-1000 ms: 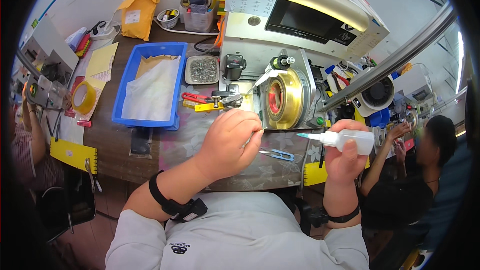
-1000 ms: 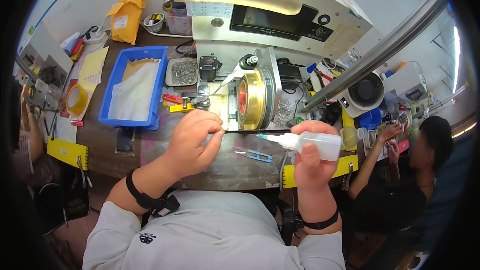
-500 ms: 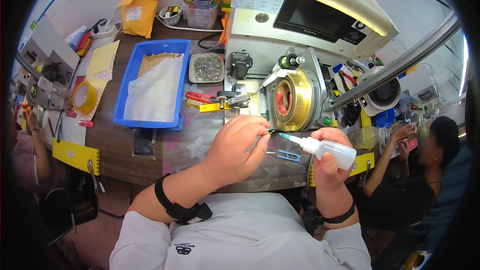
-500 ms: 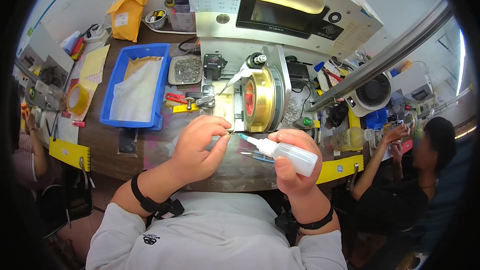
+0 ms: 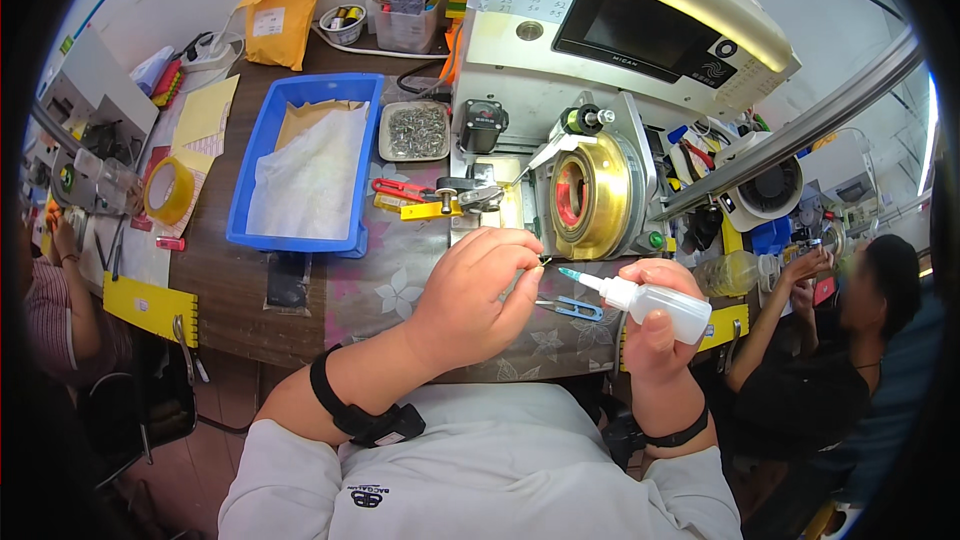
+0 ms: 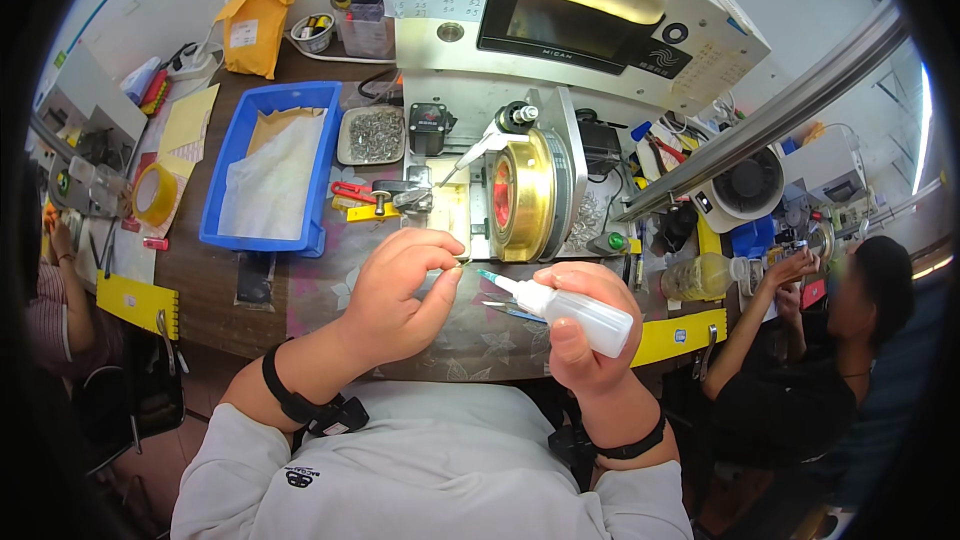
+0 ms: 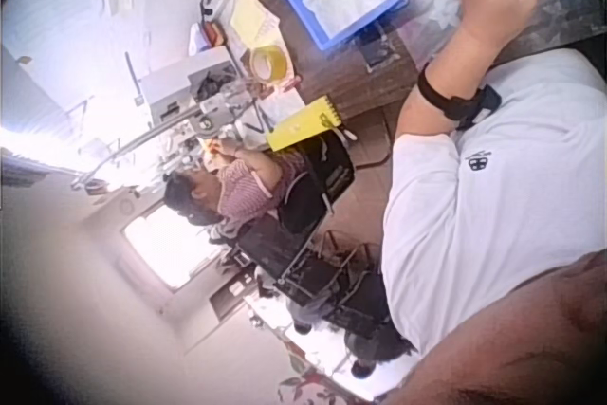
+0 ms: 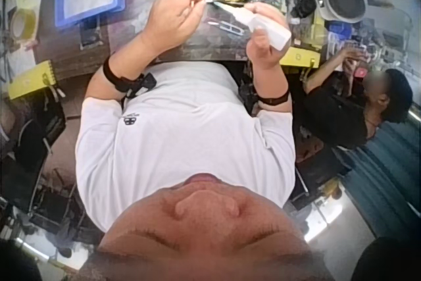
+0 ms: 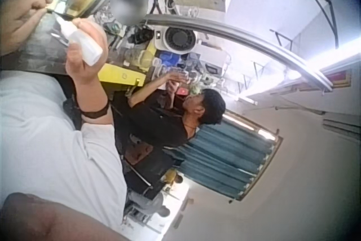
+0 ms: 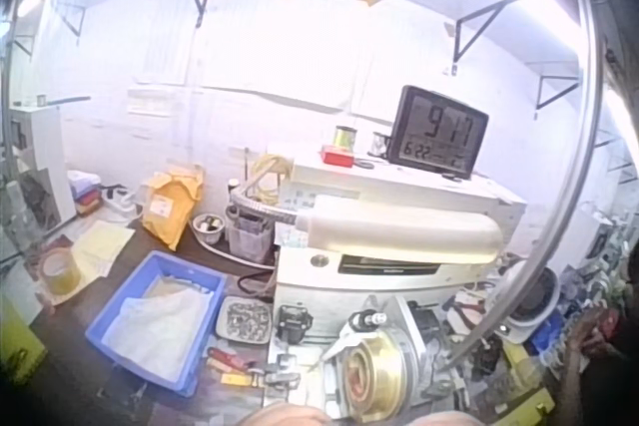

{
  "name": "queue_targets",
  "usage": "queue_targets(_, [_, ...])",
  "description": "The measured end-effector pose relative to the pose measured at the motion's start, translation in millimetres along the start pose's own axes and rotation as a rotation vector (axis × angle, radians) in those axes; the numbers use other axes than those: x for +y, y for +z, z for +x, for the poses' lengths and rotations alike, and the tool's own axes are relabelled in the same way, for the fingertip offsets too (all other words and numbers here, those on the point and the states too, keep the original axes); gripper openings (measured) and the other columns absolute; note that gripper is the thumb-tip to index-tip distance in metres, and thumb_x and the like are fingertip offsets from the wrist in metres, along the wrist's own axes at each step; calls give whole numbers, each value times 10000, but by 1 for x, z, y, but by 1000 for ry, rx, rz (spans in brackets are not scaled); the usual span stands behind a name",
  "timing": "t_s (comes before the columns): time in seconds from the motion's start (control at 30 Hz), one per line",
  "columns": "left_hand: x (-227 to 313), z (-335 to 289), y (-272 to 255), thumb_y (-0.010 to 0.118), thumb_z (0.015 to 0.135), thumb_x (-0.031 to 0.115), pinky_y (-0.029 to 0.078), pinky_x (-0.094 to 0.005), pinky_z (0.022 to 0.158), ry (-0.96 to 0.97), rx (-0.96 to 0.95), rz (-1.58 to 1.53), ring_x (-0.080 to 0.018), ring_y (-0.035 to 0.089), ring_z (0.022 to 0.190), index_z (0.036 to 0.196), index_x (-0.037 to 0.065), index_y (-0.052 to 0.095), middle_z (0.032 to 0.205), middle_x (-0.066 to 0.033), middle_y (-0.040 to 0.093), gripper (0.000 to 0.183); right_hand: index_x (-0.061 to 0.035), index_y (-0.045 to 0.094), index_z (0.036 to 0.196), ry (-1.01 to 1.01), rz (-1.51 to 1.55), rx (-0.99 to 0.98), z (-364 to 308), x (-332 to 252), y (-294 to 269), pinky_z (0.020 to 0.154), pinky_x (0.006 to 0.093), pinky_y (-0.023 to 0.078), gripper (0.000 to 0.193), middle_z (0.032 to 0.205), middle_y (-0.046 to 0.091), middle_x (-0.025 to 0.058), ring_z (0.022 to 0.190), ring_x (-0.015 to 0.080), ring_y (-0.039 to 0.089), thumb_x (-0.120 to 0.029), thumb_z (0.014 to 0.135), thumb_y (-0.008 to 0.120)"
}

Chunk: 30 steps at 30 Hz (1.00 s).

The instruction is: The recorder is assembling small electronic components at a workbench, using tweezers, pliers, and adhesive.

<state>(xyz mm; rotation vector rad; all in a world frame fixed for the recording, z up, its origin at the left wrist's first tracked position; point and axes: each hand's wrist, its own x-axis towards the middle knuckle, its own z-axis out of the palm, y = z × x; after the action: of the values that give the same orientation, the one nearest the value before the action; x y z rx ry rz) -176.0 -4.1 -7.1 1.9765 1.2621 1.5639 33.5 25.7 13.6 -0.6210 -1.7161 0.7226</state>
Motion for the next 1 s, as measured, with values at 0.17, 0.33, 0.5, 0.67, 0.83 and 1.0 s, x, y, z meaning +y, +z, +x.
queue_targets(0.17, [1,0,0,627,794,-7,471,-378,764,-2,4,1,-295,597,852,872,23,574,975,-132,634,99,37,573,1023,-4,15,7,-2,-1,-1,714,350,524,350,884,660,187,788,266,650,-286,888,595])
queue_targets(0.33, [2,1,1,625,792,-10,470,-378,765,8,10,3,-296,597,853,871,24,572,972,-131,632,101,35,575,1030,-21,14,-11,1,-2,0,724,357,527,356,913,660,183,801,271,649,-292,895,605])
queue_targets(0.5, [1,2,4,634,783,20,477,-396,777,-19,-9,37,-309,602,867,850,20,568,968,-127,632,94,24,561,1055,-75,-9,-22,-3,-11,-10,737,360,528,379,935,656,181,816,275,648,-320,905,611])
queue_targets(0.67, [-1,-2,1,628,765,-30,477,-386,786,-13,4,39,-312,607,872,846,20,555,979,-137,634,120,-11,438,1127,60,51,-91,-17,-17,-53,816,348,501,427,1084,601,197,959,225,608,-338,921,619])
queue_targets(0.83, [1,-1,6,610,775,-40,469,-379,800,-50,-19,33,-313,599,886,852,18,542,988,-142,631,118,6,577,1064,162,-368,629,9,-6,-165,784,252,487,181,986,644,82,877,132,603,-128,944,589])
queue_targets(1.0, [2,-4,8,586,809,-28,453,-334,764,-72,26,58,-248,574,852,860,11,547,988,-132,621,75,15,605,1056,195,-438,723,17,14,-226,805,253,468,263,990,644,47,895,105,594,-206,920,649])
